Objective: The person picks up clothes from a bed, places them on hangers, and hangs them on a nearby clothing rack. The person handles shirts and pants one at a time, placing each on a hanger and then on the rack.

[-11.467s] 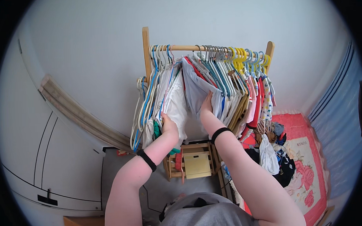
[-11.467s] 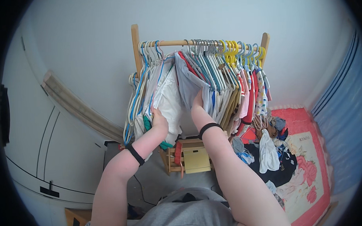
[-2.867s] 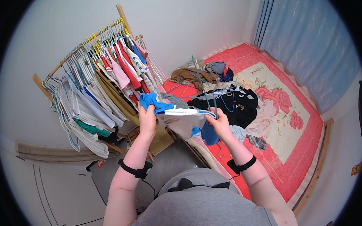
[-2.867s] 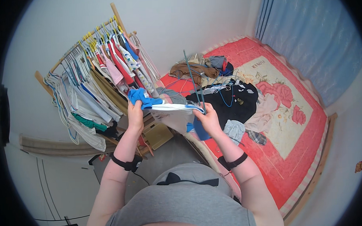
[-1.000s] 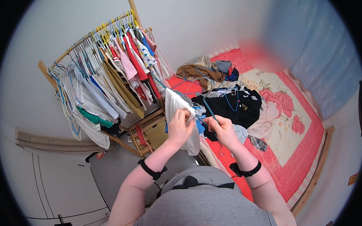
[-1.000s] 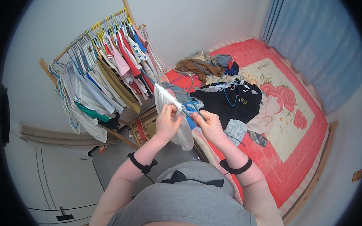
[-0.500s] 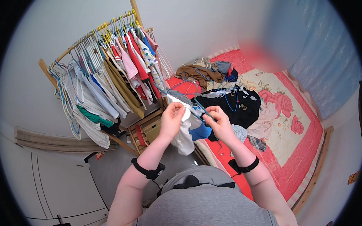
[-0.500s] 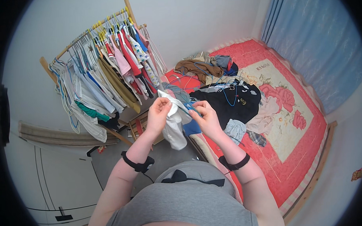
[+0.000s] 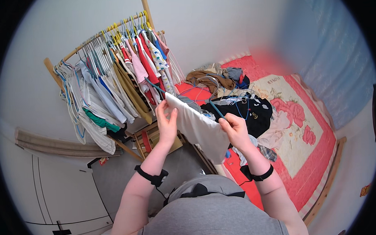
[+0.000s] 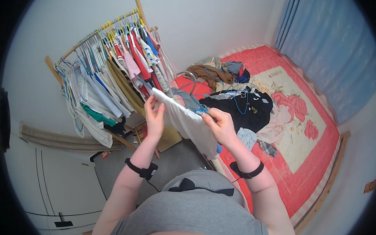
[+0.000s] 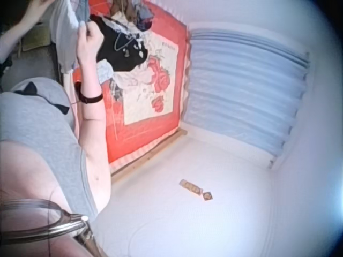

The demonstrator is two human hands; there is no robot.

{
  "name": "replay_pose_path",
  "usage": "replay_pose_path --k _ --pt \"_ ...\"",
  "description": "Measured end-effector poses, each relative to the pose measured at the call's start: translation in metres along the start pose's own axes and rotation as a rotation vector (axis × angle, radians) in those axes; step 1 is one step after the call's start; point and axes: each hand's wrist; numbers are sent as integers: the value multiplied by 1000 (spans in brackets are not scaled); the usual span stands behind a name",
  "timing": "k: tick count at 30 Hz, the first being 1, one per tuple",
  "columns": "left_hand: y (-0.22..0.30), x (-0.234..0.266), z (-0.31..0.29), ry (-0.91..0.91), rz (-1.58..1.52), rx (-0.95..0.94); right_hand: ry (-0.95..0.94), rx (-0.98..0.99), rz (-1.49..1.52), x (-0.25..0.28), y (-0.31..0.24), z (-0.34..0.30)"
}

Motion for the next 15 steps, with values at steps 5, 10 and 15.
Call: replay_pose_path --k 5,10,15 --pt "-14 17 24 -254 -226 223 57 69 -250 7 -2 1" --pt "-4 25 35 -245 -406 262 119 81 -412 18 6 -3" --pt "-11 9 31 -406 -395 317 129 81 -383 17 6 -3"
Point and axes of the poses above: each hand's wrist, its own z-axis towards the middle knuckle, its own x-axis out of the back of the hand, y = z × x, and after that the axes turned 4 degrees about -y, right-handed
